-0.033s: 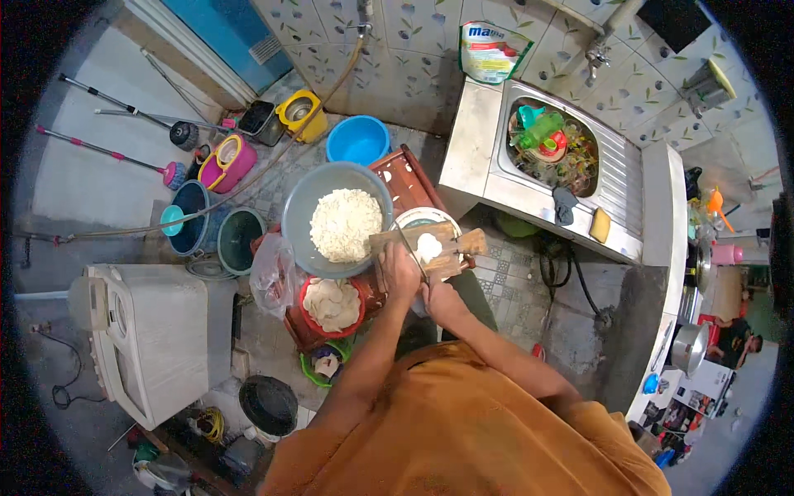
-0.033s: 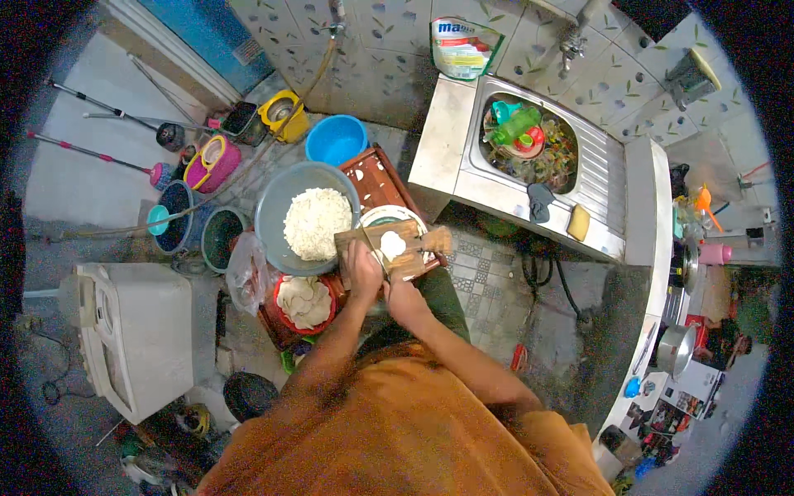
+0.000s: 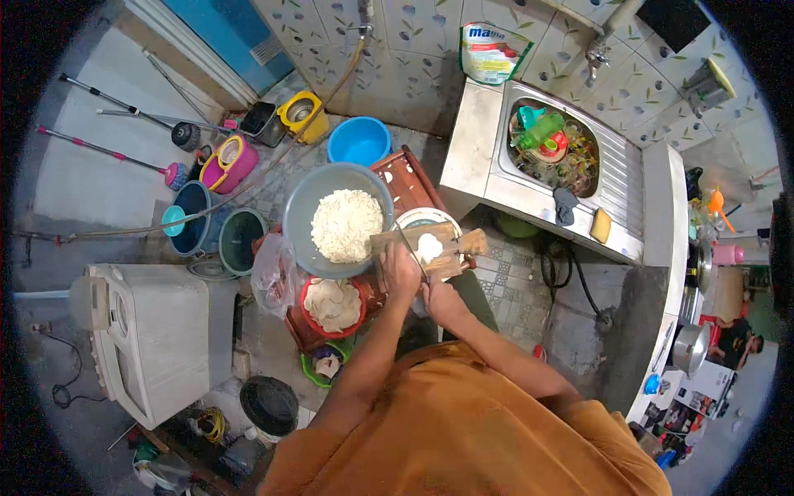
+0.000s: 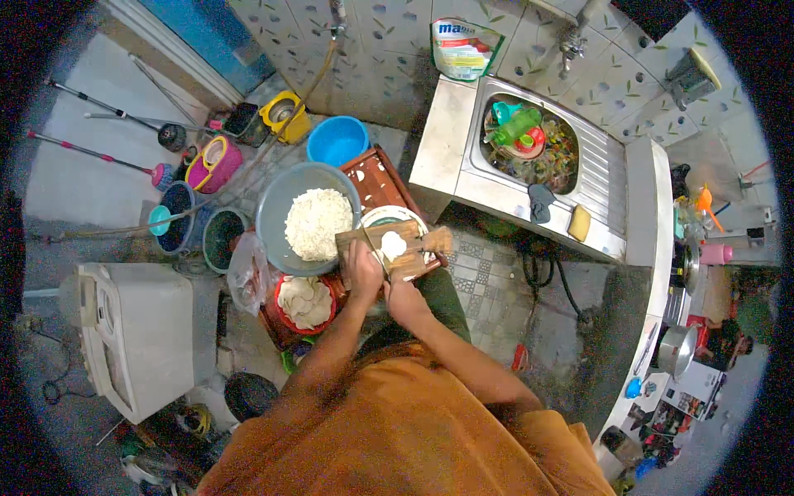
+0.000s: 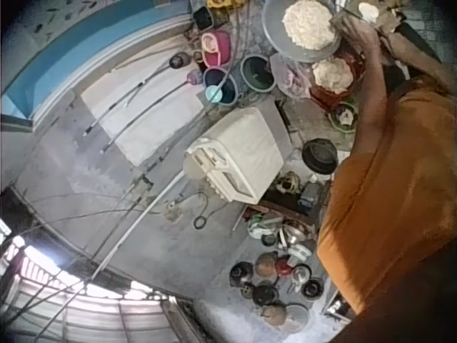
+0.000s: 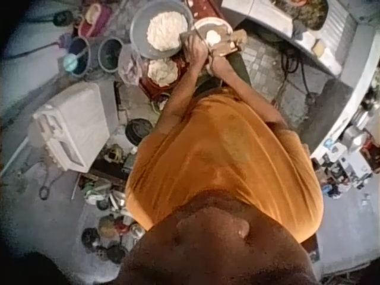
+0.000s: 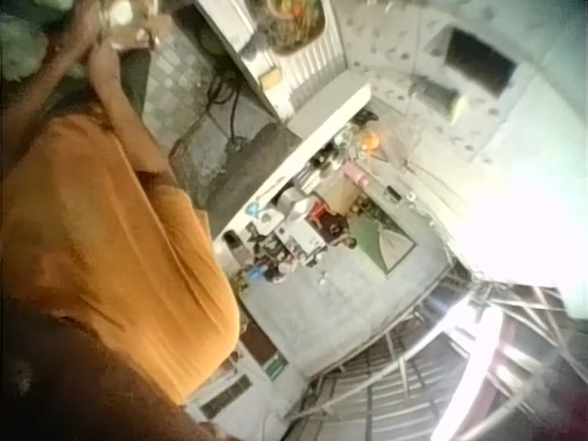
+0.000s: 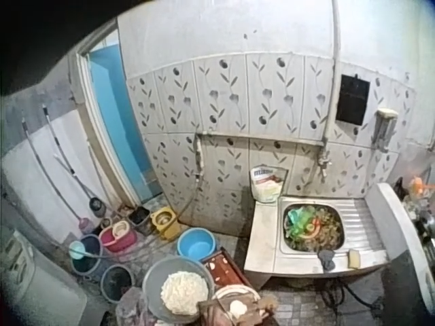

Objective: Cutting a white block of food into small pieces on a wooden board using a knife.

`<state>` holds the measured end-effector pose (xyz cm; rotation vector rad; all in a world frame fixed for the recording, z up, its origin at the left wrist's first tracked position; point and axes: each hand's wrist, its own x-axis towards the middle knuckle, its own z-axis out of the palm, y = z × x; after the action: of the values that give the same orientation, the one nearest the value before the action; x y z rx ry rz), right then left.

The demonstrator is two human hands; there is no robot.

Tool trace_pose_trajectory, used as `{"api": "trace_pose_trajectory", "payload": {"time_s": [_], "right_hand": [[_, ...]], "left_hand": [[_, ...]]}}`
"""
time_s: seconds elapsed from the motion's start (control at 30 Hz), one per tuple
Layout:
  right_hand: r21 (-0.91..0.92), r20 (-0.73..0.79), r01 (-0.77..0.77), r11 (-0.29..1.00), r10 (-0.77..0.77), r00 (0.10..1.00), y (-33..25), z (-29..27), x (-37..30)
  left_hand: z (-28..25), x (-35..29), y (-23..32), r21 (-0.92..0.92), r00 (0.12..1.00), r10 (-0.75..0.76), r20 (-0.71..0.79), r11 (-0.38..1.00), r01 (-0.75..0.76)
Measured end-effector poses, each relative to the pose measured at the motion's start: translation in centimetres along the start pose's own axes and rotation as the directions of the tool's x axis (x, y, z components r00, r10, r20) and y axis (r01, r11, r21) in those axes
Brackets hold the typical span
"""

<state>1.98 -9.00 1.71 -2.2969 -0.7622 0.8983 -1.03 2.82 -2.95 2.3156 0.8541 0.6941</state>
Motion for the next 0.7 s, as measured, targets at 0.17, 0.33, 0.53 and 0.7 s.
{"api": "trace_pose_trajectory", "payload": {"time_s": [0.17, 0.33, 0.53, 0.7], "right_hand": [[0.001, 0.01, -0.054, 0.999, 0.054, 0.999, 0.0, 0.0, -0.8], [-0.156, 0.057, -0.067, 0.985, 0.077, 0.995, 0.1, -0.6, -0.4], [-0.081, 0.006, -0.015, 0.997, 0.016, 1.0, 0.9, -1.5, -1.0], [0.057, 0.005, 0.051, 0.997, -0.051, 0.999, 1.5, -2.5, -1.5]], "left_hand": [[0.7, -0.4, -0.9, 0.033, 0.999, -0.032, -0.023, 0.999, 0.033], [0.0, 0.1, -0.1, 0.061, 1.0, -0.025, -0.011, 0.998, 0.026], [-0.4, 0.1, -0.3, 0.007, 1.0, -0.004, 0.007, 1.0, 0.004], [-0.2, -0.6, -0.6, 0.005, 0.999, -0.012, -0.051, 1.0, 0.012]]}}
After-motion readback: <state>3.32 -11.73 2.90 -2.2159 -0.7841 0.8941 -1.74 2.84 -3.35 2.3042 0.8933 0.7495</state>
